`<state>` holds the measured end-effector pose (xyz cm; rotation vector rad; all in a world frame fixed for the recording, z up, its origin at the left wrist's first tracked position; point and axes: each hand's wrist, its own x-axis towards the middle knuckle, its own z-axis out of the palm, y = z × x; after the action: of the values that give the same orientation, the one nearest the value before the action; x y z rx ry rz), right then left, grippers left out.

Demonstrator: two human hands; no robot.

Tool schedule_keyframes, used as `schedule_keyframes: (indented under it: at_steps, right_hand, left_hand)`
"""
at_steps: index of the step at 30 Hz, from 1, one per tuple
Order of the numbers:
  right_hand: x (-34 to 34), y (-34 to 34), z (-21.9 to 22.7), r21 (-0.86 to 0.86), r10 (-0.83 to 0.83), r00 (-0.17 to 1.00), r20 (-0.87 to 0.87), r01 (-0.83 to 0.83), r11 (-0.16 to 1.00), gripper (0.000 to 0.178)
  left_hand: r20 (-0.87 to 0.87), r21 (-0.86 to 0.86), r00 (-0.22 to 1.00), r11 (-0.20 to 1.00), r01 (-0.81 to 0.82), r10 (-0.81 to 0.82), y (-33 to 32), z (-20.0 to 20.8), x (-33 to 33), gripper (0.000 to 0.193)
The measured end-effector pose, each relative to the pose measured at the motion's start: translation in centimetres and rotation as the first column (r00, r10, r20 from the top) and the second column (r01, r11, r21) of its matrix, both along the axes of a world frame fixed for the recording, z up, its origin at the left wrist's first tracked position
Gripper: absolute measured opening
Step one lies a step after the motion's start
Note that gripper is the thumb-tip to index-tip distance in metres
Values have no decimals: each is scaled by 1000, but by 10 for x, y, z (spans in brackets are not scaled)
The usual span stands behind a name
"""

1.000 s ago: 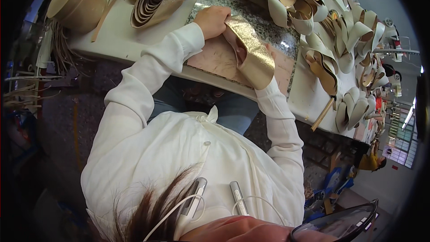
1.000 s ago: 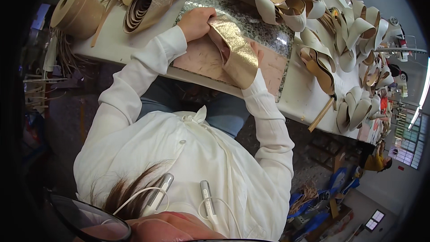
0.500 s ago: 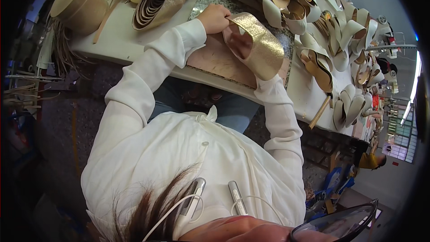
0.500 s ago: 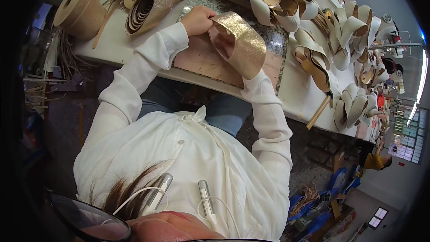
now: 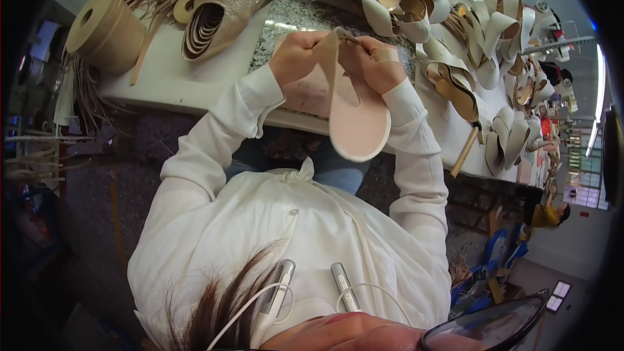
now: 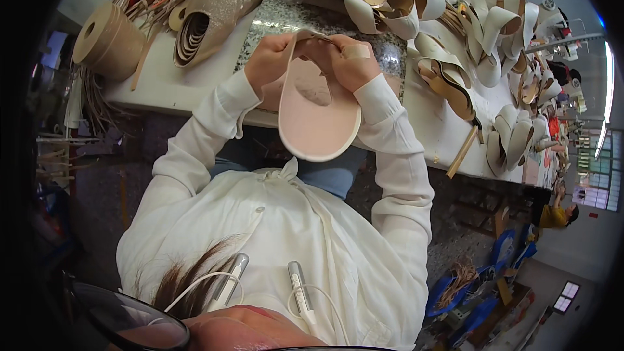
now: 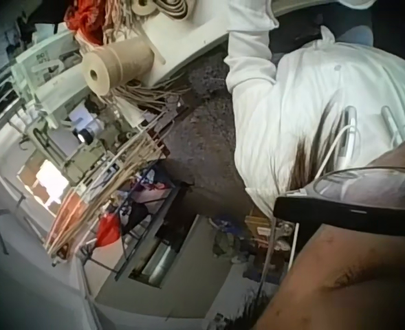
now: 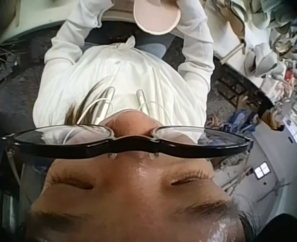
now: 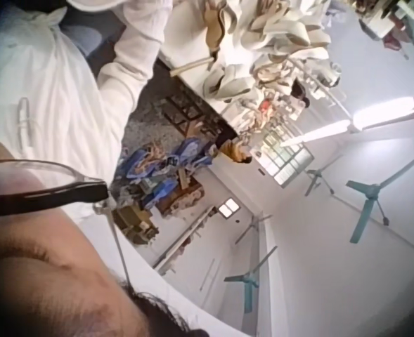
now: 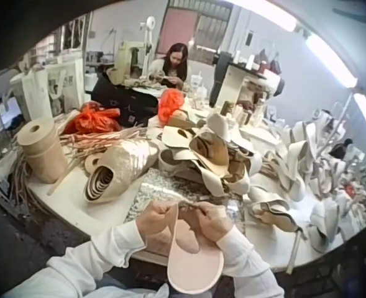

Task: Assembling shoe components by applying adhesive and fitting the upper and insole together at a workbench.

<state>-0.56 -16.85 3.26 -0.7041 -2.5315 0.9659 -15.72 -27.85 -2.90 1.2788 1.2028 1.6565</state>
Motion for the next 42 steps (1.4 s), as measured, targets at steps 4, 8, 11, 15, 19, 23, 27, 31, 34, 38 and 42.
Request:
schedule_keyframes:
  at_steps: [4,8,11,15,19,23,27,31,34,38,42]
  right_hand:
    - [8,13,15,100,124,992,-9,-123,987,20]
    - [12,24,36,633,86,988,132,-150,759,15]
    - [3,29,37,759,145,964,222,-264,595,18]
    - [-4,18,20,628,251,967,-43,-170,760,26]
    - [9,-56,-31,71,273,898,-345,-265,962,36]
    - [-17,-77,-87,143,81,986,-148,-59,988,62]
    - [-20,-71,-103,170,240,962,-128,-217,961,78]
    - [-21,-73,-80,226,160,970,181,-200,953,75]
    - [-49,-73,-79,168,134,935,328,-197,966,72]
    - [-47,-82,-81,378,104,950,293,-215,901,75]
    - [-33,-79,-69,322,266,917,299,-359,876,73]
  left_hand:
    - [-148,126,986,988,93,-74,-1,8,2,39]
    - [76,-204,995,976,83,-69,5,36,-25,53]
    - [-431,-124,902,992,-34,-23,20,45,-11,53]
    - [-509,63,854,994,-86,106,42,-1,-16,49]
    - [-636,78,720,951,-298,278,13,-22,-31,49]
    - [-641,31,696,916,-399,325,-8,-27,-41,38]
    - [-594,-71,742,898,-434,311,-30,-29,-66,25]
    - [-628,16,709,916,-400,320,-29,-36,-66,23]
    - [-612,-39,743,927,-372,272,-26,-30,-70,23]
    - [-604,-79,761,932,-353,236,-25,-24,-78,25]
    - [-599,-144,777,930,-339,191,-21,-27,-86,26]
